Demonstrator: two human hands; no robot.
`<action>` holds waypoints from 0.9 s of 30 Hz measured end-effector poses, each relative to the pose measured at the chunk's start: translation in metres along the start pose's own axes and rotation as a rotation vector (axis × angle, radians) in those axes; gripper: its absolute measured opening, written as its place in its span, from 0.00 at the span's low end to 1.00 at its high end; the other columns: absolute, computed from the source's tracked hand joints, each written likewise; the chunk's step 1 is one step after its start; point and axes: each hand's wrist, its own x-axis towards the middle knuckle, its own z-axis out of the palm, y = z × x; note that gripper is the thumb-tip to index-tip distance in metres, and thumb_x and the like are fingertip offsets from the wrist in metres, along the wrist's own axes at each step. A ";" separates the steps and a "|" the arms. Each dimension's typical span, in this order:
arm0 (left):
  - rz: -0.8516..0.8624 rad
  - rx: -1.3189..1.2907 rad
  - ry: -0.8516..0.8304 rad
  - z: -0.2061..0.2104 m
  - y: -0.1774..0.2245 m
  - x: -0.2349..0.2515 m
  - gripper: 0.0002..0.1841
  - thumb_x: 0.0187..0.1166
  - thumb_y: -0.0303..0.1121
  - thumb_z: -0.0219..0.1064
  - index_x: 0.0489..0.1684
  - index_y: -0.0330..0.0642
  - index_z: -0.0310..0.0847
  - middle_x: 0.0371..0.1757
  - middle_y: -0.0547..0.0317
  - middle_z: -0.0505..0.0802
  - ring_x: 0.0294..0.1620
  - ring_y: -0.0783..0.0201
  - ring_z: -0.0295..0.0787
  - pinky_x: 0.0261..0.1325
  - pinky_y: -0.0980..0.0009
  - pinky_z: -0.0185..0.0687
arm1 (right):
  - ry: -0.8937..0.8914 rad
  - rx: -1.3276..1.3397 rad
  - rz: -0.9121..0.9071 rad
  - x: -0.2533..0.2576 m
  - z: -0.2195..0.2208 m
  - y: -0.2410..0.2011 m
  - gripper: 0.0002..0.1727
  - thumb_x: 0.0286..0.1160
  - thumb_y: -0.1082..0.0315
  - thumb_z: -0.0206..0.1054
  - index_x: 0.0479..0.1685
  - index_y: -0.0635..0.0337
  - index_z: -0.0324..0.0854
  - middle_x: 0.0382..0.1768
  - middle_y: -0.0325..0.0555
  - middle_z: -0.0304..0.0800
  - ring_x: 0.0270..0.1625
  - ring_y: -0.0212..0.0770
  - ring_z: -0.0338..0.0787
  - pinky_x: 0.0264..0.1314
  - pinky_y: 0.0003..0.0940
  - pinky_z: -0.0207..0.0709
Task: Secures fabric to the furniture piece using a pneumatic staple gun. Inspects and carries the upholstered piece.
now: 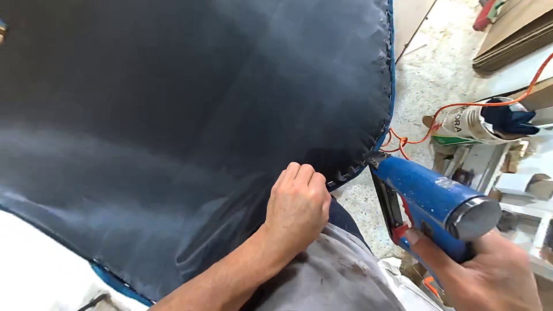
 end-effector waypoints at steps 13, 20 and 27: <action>0.027 -0.007 -0.135 -0.007 0.004 0.004 0.06 0.73 0.32 0.67 0.33 0.47 0.91 0.38 0.63 0.89 0.47 0.61 0.86 0.45 0.67 0.84 | -0.102 -0.064 -0.025 -0.016 -0.005 0.002 0.21 0.67 0.53 0.77 0.50 0.61 0.86 0.37 0.41 0.95 0.39 0.24 0.92 0.41 0.29 0.88; 0.122 0.129 -0.097 -0.001 -0.005 -0.041 0.19 0.78 0.35 0.63 0.65 0.51 0.90 0.53 0.60 0.92 0.54 0.58 0.86 0.50 0.63 0.79 | -0.191 0.016 0.053 -0.033 0.006 -0.009 0.19 0.73 0.57 0.76 0.49 0.65 0.84 0.36 0.51 0.94 0.39 0.40 0.95 0.42 0.45 0.91; 0.139 0.151 -0.050 0.003 -0.006 -0.049 0.19 0.78 0.35 0.59 0.63 0.53 0.91 0.59 0.66 0.94 0.56 0.63 0.85 0.54 0.63 0.70 | -0.254 -0.067 0.116 -0.034 0.024 -0.025 0.21 0.73 0.54 0.74 0.46 0.66 0.83 0.35 0.52 0.92 0.39 0.44 0.94 0.42 0.49 0.89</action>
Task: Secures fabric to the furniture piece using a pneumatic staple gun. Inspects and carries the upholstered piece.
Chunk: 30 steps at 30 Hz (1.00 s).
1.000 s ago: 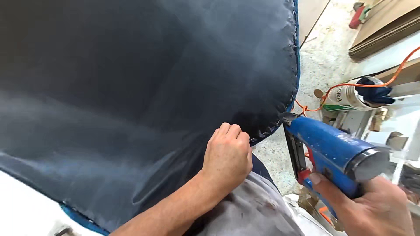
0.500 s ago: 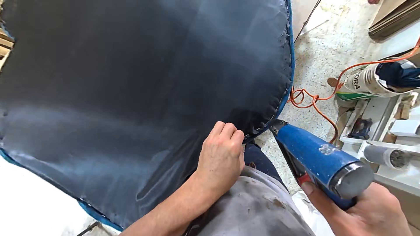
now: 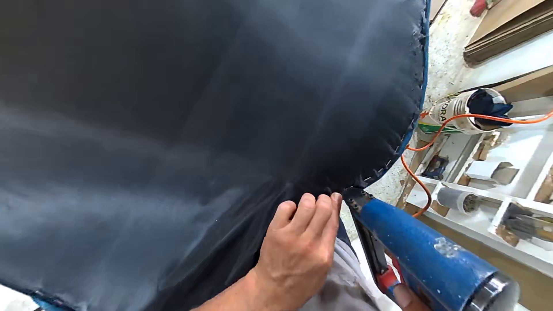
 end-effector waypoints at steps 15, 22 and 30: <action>-0.001 -0.130 -0.009 0.002 -0.009 -0.017 0.15 0.77 0.38 0.59 0.50 0.54 0.93 0.61 0.67 0.92 0.57 0.61 0.81 0.58 0.62 0.67 | -0.034 -0.106 0.132 -0.011 0.017 -0.030 0.19 0.75 0.54 0.71 0.44 0.65 0.84 0.34 0.51 0.93 0.38 0.45 0.94 0.39 0.50 0.89; -0.008 -0.192 0.018 0.002 -0.012 -0.020 0.14 0.78 0.39 0.57 0.42 0.55 0.93 0.61 0.67 0.93 0.59 0.61 0.83 0.60 0.61 0.68 | 0.016 -0.152 0.133 -0.011 0.018 -0.030 0.20 0.74 0.53 0.72 0.45 0.65 0.83 0.34 0.51 0.93 0.39 0.43 0.95 0.41 0.48 0.89; -0.011 -0.195 0.023 0.004 -0.012 -0.020 0.14 0.78 0.40 0.57 0.41 0.56 0.93 0.61 0.67 0.93 0.59 0.61 0.82 0.61 0.61 0.68 | 0.031 -0.205 0.132 -0.008 0.022 -0.031 0.21 0.73 0.54 0.73 0.47 0.66 0.84 0.36 0.50 0.94 0.40 0.41 0.95 0.43 0.45 0.89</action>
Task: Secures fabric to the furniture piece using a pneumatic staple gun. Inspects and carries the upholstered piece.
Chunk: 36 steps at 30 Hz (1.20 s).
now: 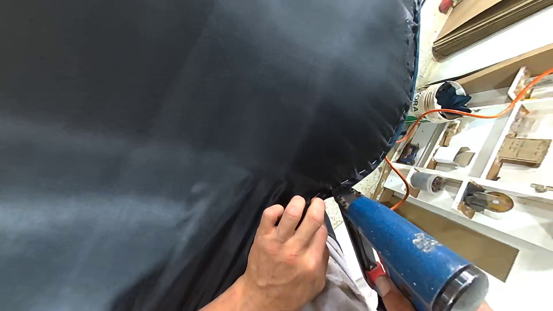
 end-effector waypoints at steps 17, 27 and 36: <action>0.168 0.074 -0.238 0.009 -0.002 0.060 0.35 0.85 0.50 0.53 0.92 0.44 0.63 0.96 0.61 0.60 0.98 0.60 0.45 0.95 0.41 0.41 | 0.159 0.259 -0.021 -0.009 -0.013 0.048 0.17 0.72 0.61 0.76 0.47 0.67 0.83 0.35 0.48 0.94 0.36 0.37 0.95 0.42 0.41 0.92; 0.123 0.042 -0.231 0.018 0.006 0.046 0.34 0.76 0.40 0.56 0.90 0.57 0.68 0.95 0.69 0.62 0.98 0.57 0.43 0.93 0.39 0.42 | 0.091 0.323 -0.025 0.000 -0.021 0.034 0.15 0.76 0.60 0.72 0.44 0.66 0.83 0.31 0.51 0.92 0.32 0.44 0.94 0.36 0.48 0.91; 0.118 -0.003 -0.271 0.018 0.008 0.043 0.24 0.76 0.40 0.55 0.71 0.61 0.87 0.96 0.63 0.61 0.98 0.49 0.43 0.93 0.36 0.41 | 0.076 0.153 -0.045 0.014 -0.030 0.013 0.17 0.75 0.59 0.73 0.46 0.67 0.83 0.33 0.51 0.93 0.34 0.40 0.94 0.39 0.42 0.91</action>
